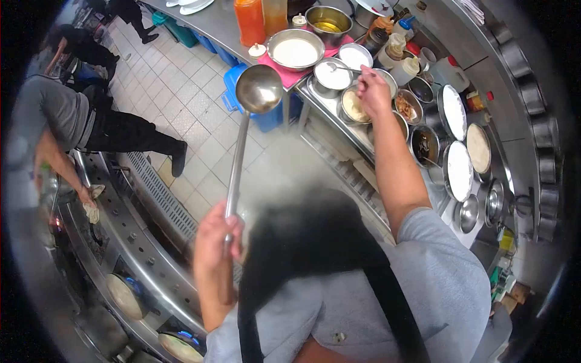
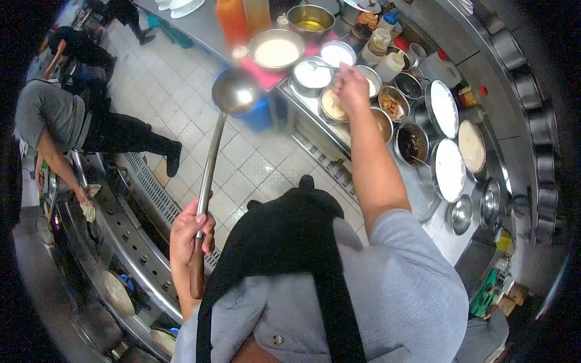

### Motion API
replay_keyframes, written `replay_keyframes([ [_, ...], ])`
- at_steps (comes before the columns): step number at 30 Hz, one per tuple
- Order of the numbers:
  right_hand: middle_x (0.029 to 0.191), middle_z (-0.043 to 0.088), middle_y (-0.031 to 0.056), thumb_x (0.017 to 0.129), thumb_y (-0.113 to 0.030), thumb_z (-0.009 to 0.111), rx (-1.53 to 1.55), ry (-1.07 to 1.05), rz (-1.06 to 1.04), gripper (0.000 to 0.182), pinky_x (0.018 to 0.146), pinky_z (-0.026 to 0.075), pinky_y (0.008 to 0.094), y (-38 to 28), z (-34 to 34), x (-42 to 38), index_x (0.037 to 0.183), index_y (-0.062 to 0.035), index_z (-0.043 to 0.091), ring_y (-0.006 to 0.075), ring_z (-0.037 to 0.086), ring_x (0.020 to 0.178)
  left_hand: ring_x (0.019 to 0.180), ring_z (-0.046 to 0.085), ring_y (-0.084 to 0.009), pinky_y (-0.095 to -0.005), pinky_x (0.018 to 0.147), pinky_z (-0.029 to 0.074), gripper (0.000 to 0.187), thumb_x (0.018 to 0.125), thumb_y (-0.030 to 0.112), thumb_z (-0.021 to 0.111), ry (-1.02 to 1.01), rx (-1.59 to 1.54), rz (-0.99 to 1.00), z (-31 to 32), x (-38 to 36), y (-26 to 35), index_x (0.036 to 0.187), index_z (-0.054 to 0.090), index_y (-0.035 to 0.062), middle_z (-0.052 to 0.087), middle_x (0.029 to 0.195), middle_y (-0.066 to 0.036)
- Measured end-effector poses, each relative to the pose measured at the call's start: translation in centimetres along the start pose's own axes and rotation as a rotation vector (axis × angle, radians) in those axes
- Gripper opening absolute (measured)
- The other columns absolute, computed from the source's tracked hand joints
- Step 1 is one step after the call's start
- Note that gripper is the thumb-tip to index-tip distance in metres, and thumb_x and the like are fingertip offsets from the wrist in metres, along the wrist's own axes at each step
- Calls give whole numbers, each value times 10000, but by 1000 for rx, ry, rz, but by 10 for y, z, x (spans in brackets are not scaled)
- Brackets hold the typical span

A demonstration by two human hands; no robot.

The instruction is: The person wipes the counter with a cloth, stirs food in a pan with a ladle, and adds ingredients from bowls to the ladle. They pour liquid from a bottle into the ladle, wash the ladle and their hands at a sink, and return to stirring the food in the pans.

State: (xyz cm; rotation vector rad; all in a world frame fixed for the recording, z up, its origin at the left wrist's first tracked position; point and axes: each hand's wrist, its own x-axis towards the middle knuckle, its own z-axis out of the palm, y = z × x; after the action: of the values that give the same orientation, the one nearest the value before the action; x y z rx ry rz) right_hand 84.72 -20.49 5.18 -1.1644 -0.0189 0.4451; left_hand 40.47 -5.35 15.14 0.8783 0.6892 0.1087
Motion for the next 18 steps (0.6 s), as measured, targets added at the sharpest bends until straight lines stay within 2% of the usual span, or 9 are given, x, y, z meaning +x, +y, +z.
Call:
replay_keyframes([
  [1,750,599,38,929,-175,570,-269,-51,-72,267,533,446,273,3,-2,10,1141,-22,623,105,522,626,362,457,-101,-224,329,411,500,927,147,534,8,0,7,10,2,-2,1366,378,-35,505,653,-46],
  [2,750,599,38,929,-175,570,-265,-60,-70,267,533,446,273,0,1,12,1141,-22,623,105,522,626,362,457,-100,-220,332,407,510,922,153,541,16,10,9,21,5,-5,1365,378,-37,505,653,-49],
  [4,799,663,106,941,-210,534,-875,-132,-431,266,640,498,328,-10,4,7,1094,-28,654,173,610,700,361,457,-98,-216,334,403,520,917,160,549,33,18,1,42,10,-10,1365,377,-39,504,654,-51],
  [5,889,683,151,939,-217,519,-1021,-208,-726,273,747,504,364,-11,-1,13,1094,-35,651,259,650,788,362,457,-98,-213,335,400,527,912,167,556,36,16,6,52,11,-11,1363,378,-40,502,652,-51],
  [6,889,683,151,939,-217,519,-1021,-216,-715,273,747,504,364,-9,-7,17,1094,-35,651,259,650,788,362,458,-98,-210,337,397,534,908,174,562,38,14,12,60,12,-14,1361,378,-41,500,650,-51],
  [8,854,674,79,957,-192,543,-1052,-288,-751,259,565,477,254,-6,-8,23,1109,-15,656,85,588,641,361,458,-100,-212,336,397,534,907,176,562,45,7,4,72,14,-20,1358,380,-43,502,649,-53],
  [9,866,665,67,961,-183,534,-978,-295,-548,252,543,464,236,-6,-7,22,1110,-16,650,83,571,593,361,458,-101,-213,335,398,534,905,178,562,40,7,3,77,15,-22,1356,381,-45,505,647,-55],
  [12,849,647,60,968,-173,519,-736,-250,-285,255,519,448,220,-11,-3,18,1116,0,633,75,550,575,362,460,-104,-215,336,399,534,906,187,563,72,21,-44,84,14,-23,1352,385,-47,510,647,-60],
  [18,816,625,72,972,-158,502,-284,-50,22,274,487,446,221,-11,-19,32,1150,36,578,90,543,563,365,470,-108,-219,338,414,494,920,169,538,95,8,-71,103,24,-13,1336,394,-55,514,647,-62],
])
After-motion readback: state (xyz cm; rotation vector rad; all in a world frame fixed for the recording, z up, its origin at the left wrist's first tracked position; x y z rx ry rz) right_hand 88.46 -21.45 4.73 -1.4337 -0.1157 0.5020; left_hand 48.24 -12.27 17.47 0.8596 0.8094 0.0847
